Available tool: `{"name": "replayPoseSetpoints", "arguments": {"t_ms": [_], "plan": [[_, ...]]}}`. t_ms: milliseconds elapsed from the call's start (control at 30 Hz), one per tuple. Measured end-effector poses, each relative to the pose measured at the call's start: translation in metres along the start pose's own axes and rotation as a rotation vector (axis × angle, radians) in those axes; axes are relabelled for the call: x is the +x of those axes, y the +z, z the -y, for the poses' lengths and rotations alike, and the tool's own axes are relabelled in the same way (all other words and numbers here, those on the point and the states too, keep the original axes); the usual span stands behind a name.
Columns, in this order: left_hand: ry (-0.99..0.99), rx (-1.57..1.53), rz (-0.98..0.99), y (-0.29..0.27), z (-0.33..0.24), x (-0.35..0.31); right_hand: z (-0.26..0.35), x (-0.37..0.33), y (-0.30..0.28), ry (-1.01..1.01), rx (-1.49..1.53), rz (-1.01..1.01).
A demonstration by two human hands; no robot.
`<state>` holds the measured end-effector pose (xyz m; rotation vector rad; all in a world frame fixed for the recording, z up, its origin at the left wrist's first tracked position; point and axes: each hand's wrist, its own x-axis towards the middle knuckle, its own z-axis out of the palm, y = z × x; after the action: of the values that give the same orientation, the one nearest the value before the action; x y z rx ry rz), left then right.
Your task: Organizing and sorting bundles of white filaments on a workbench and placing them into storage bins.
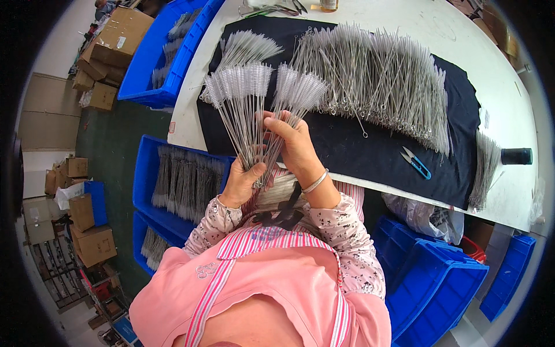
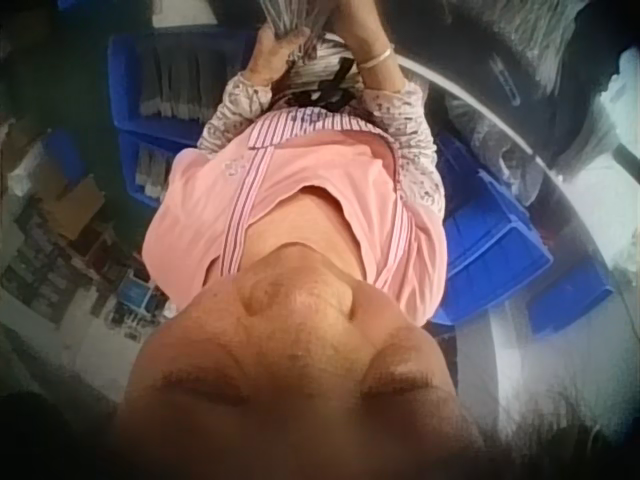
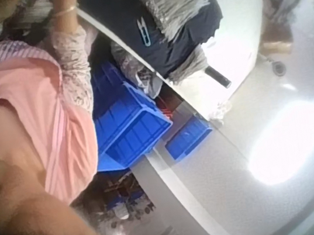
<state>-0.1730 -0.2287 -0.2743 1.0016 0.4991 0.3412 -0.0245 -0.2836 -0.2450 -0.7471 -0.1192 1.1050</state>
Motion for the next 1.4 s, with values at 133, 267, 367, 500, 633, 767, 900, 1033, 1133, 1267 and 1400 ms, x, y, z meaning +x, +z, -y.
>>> {"name": "replayPoseSetpoints", "arguments": {"t_ms": [133,267,367,500,633,767,900,1033,1133,1267,1400], "plan": [[-0.021,0.056,-0.005,0.000,-0.001,-0.001,-0.005,0.003,-0.004,-0.055,-0.044,0.028],[-0.024,0.130,0.078,0.003,-0.005,-0.002,-0.001,0.005,-0.012,0.106,-0.050,0.003],[-0.034,0.192,0.187,-0.004,-0.002,-0.002,-0.002,0.004,-0.010,0.119,-0.036,0.020],[-0.105,0.062,0.247,-0.004,-0.006,-0.005,-0.003,0.004,-0.018,0.119,-0.095,0.029],[-0.058,0.061,0.223,0.003,-0.004,-0.003,-0.007,0.003,-0.018,-0.004,-0.070,0.009],[0.029,0.181,0.200,-0.003,0.001,-0.001,-0.010,0.002,-0.019,-0.043,0.005,0.049],[-0.119,0.358,0.324,-0.013,0.001,-0.001,-0.006,-0.003,-0.017,0.094,0.021,0.264],[-0.234,0.339,0.528,-0.022,0.002,0.003,-0.017,-0.007,-0.018,0.203,-0.010,0.341],[-0.280,0.922,0.623,-0.022,-0.065,0.025,-0.016,-0.006,-0.009,0.226,0.095,0.312],[0.378,1.361,-0.196,-0.043,-0.106,0.087,-0.012,0.003,-0.012,0.305,0.294,0.157],[0.575,2.040,-0.593,-0.073,-0.111,0.151,-0.023,0.008,-0.010,0.300,0.273,0.097]]}}
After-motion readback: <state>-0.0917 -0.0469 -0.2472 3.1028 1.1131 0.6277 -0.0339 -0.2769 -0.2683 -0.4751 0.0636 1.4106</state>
